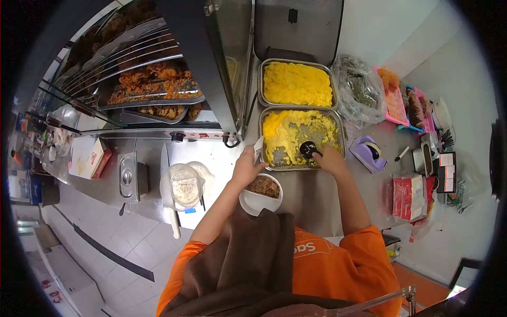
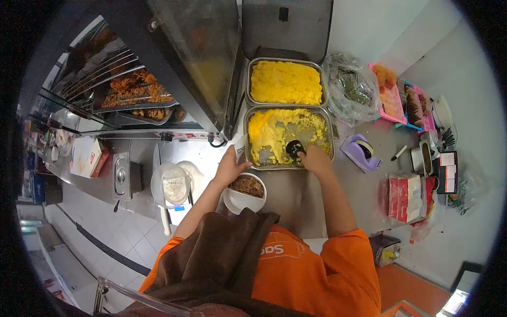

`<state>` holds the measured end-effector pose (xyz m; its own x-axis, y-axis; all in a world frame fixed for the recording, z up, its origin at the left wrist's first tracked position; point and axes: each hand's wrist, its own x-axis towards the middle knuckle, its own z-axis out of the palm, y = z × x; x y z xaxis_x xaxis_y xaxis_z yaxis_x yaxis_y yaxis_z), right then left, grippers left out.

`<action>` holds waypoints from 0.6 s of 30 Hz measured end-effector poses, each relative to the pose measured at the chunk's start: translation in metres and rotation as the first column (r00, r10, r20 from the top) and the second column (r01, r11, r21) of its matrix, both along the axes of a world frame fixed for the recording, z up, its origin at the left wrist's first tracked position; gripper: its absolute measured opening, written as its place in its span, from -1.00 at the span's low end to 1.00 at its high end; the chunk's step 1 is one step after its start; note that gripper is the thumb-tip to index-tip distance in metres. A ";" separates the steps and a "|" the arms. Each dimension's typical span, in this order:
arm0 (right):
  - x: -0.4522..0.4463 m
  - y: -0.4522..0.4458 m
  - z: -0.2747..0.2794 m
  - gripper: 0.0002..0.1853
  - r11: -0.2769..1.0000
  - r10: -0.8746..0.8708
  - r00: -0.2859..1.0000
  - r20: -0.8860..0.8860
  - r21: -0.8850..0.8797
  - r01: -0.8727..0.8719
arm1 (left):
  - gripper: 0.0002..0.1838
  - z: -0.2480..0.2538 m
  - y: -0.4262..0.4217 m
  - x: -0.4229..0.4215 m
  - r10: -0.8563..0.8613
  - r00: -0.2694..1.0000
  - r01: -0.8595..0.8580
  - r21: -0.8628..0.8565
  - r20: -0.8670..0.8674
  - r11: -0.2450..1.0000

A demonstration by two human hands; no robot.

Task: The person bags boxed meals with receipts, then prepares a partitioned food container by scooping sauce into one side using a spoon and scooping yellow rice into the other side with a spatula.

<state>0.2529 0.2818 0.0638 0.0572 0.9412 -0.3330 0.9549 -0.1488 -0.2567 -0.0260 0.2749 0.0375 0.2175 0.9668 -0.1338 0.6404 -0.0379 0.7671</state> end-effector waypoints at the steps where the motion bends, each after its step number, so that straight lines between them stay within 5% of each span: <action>1: -0.008 0.008 0.012 -0.54 0.992 -0.042 0.995 -0.092 -0.120 0.031 | -0.45 0.000 -0.001 0.000 0.005 1.000 -0.005 0.017 -0.002 1.000; 3: -0.020 0.016 0.039 -0.52 0.929 -0.151 0.956 -0.251 -0.366 0.050 | -0.45 0.003 -0.003 0.001 0.021 1.000 -0.021 0.037 -0.003 0.999; 6: -0.029 0.021 0.021 -0.69 0.979 0.204 0.963 -0.175 0.028 -0.202 | -0.43 0.007 -0.007 0.000 0.047 0.999 -0.048 0.053 0.005 0.997; 9: -0.081 0.026 0.023 -0.58 0.966 0.096 0.995 0.033 0.237 -0.101 | -0.40 -0.001 -0.011 -0.001 0.070 0.997 -0.071 0.076 0.019 0.995; 12: -0.098 0.036 -0.020 -0.46 0.854 0.258 0.911 0.323 0.364 -0.371 | -0.39 -0.012 -0.011 0.001 0.064 0.998 -0.064 0.095 0.005 0.993; 16: -0.122 0.021 -0.007 -0.54 0.926 0.360 0.894 0.268 0.014 -0.378 | -0.37 -0.011 -0.010 0.000 0.038 0.999 -0.038 0.094 -0.007 0.995; 18: -0.107 0.021 -0.043 -0.67 0.921 0.358 0.931 0.066 0.136 -0.364 | -0.33 -0.019 -0.010 0.001 0.021 1.000 -0.022 0.109 0.004 0.994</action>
<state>0.1456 0.3032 0.0204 -0.2852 0.9379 -0.1974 0.9466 0.2434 -0.2113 -0.0252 0.2650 0.0188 0.1966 0.9801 -0.0270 0.6400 -0.1075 0.7608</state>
